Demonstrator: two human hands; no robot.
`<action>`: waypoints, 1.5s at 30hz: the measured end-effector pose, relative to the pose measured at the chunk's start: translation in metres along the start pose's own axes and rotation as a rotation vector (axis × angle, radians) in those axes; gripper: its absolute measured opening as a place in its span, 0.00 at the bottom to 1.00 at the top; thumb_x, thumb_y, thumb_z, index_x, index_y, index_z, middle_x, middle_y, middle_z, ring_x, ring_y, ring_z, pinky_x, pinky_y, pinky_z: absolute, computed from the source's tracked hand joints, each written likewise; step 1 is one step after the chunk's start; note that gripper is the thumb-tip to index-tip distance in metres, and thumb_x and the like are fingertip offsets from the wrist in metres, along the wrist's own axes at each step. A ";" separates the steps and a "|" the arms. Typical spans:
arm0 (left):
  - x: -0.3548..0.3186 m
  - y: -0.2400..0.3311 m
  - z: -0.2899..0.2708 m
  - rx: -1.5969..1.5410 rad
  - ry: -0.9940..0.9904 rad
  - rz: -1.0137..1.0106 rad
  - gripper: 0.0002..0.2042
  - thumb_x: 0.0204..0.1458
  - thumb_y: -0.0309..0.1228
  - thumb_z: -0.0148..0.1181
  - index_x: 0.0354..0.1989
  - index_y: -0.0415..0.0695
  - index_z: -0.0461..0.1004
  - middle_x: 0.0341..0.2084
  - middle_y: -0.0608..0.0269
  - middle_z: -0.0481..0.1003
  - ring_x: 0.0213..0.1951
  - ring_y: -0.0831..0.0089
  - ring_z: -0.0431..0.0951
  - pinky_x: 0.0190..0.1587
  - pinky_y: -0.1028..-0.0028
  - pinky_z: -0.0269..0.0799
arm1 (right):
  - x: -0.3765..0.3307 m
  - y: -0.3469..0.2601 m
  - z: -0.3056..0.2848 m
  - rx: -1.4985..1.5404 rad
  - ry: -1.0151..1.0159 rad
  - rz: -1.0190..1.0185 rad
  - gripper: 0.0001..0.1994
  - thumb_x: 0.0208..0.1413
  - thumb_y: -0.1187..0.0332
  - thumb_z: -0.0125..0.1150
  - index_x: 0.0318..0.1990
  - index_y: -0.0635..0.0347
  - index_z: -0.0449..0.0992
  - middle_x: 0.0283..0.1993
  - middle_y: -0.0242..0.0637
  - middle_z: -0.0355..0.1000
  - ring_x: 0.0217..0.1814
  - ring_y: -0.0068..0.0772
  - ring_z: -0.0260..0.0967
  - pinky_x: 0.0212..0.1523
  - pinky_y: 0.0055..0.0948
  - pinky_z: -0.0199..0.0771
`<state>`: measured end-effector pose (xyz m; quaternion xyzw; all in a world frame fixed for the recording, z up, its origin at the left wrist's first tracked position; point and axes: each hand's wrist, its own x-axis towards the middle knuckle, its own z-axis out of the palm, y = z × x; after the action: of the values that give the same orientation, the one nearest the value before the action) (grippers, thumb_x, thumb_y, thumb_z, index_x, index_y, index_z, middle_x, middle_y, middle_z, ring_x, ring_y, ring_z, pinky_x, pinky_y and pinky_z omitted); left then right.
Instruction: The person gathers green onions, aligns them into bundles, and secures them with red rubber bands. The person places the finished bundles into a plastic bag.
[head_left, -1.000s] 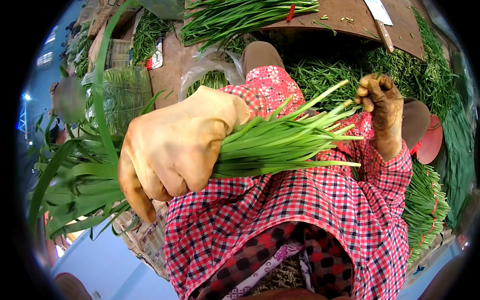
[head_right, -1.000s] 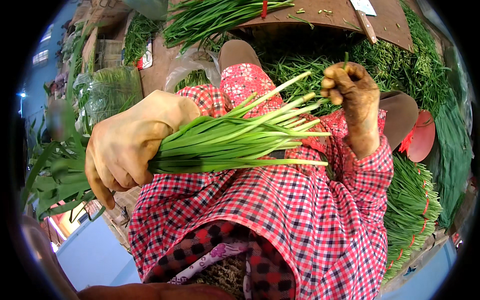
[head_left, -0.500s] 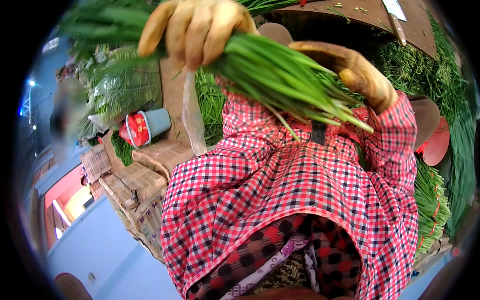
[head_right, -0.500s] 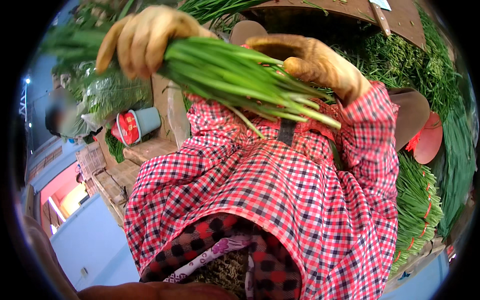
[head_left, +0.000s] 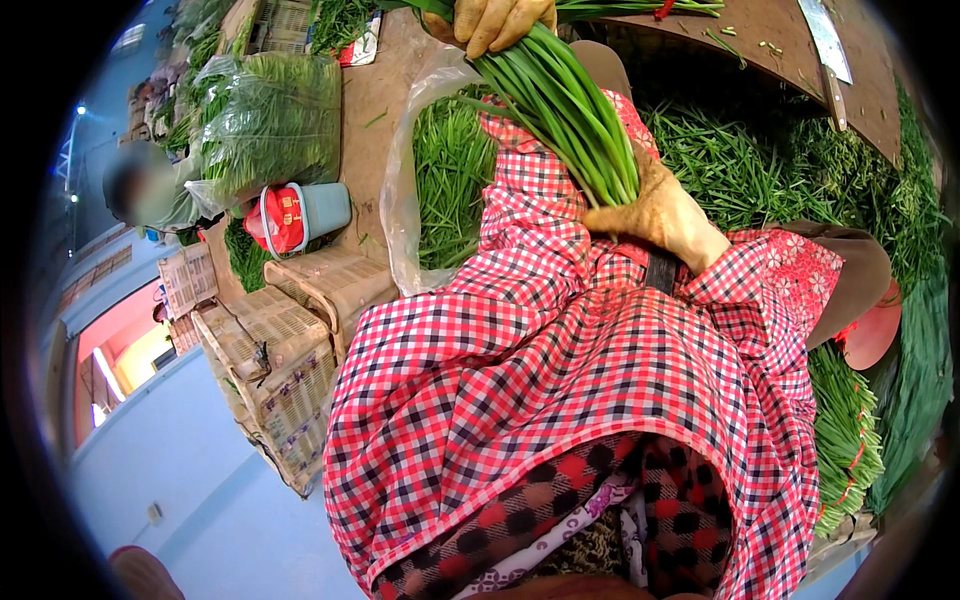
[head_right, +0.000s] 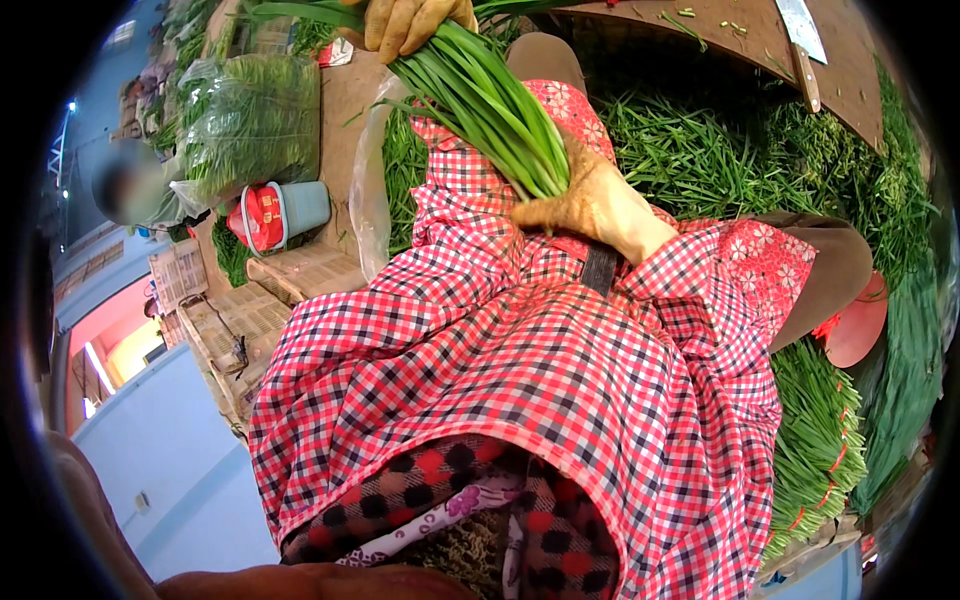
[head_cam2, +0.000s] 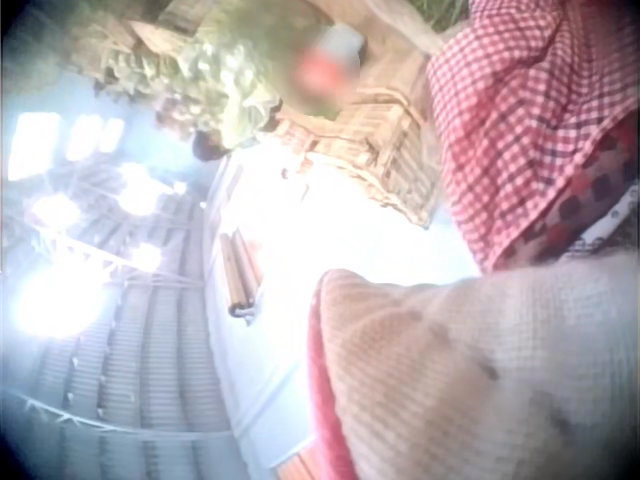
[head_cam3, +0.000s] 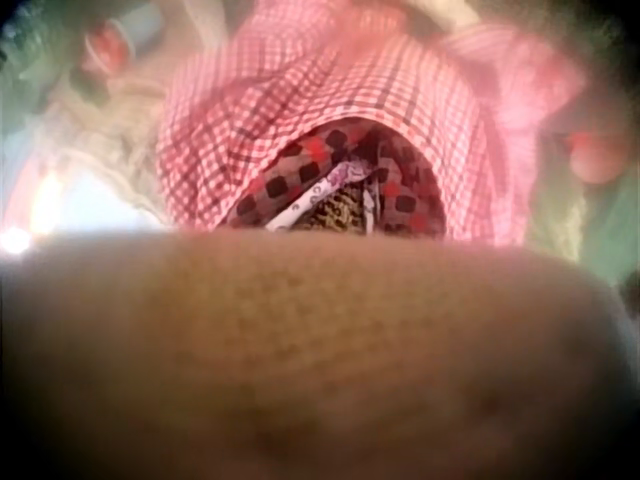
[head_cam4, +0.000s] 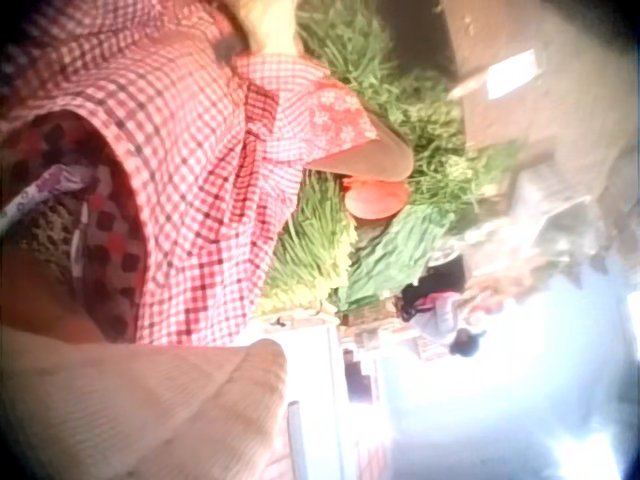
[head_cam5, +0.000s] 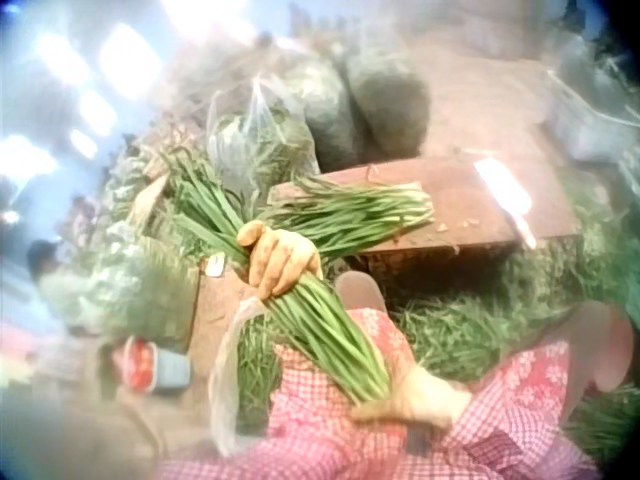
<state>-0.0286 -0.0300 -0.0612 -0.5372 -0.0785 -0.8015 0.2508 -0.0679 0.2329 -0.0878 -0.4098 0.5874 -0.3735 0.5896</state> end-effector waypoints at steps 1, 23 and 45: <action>-0.001 0.002 0.001 0.005 -0.004 0.004 0.21 0.61 0.35 0.51 0.58 0.32 0.65 0.30 0.62 0.75 0.25 0.77 0.75 0.23 0.76 0.67 | 0.003 0.000 0.001 -0.041 0.037 0.012 0.45 0.38 0.66 0.78 0.66 0.64 0.59 0.56 0.41 0.73 0.55 0.32 0.70 0.57 0.29 0.70; 0.004 -0.064 -0.047 0.039 0.357 0.128 0.35 0.59 0.47 0.56 0.67 0.37 0.55 0.52 0.55 0.75 0.54 0.62 0.74 0.62 0.59 0.66 | -0.142 -0.046 -0.137 -0.206 0.375 0.244 0.18 0.48 0.80 0.65 0.49 0.65 0.74 0.39 0.35 0.77 0.36 0.24 0.73 0.35 0.25 0.75; 0.053 -0.235 0.062 0.416 0.183 -0.959 0.31 0.51 0.35 0.65 0.61 0.32 0.65 0.53 0.50 0.74 0.56 0.66 0.73 0.61 0.67 0.65 | -0.210 -0.189 -0.206 -2.634 0.866 0.212 0.31 0.51 0.77 0.54 0.66 0.50 0.62 0.36 0.33 0.70 0.29 0.34 0.69 0.27 0.32 0.71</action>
<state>-0.1077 0.1804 0.0462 -0.3078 -0.4505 -0.8372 -0.0369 -0.2721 0.3448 0.1732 -0.4645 0.6647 0.3992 -0.4279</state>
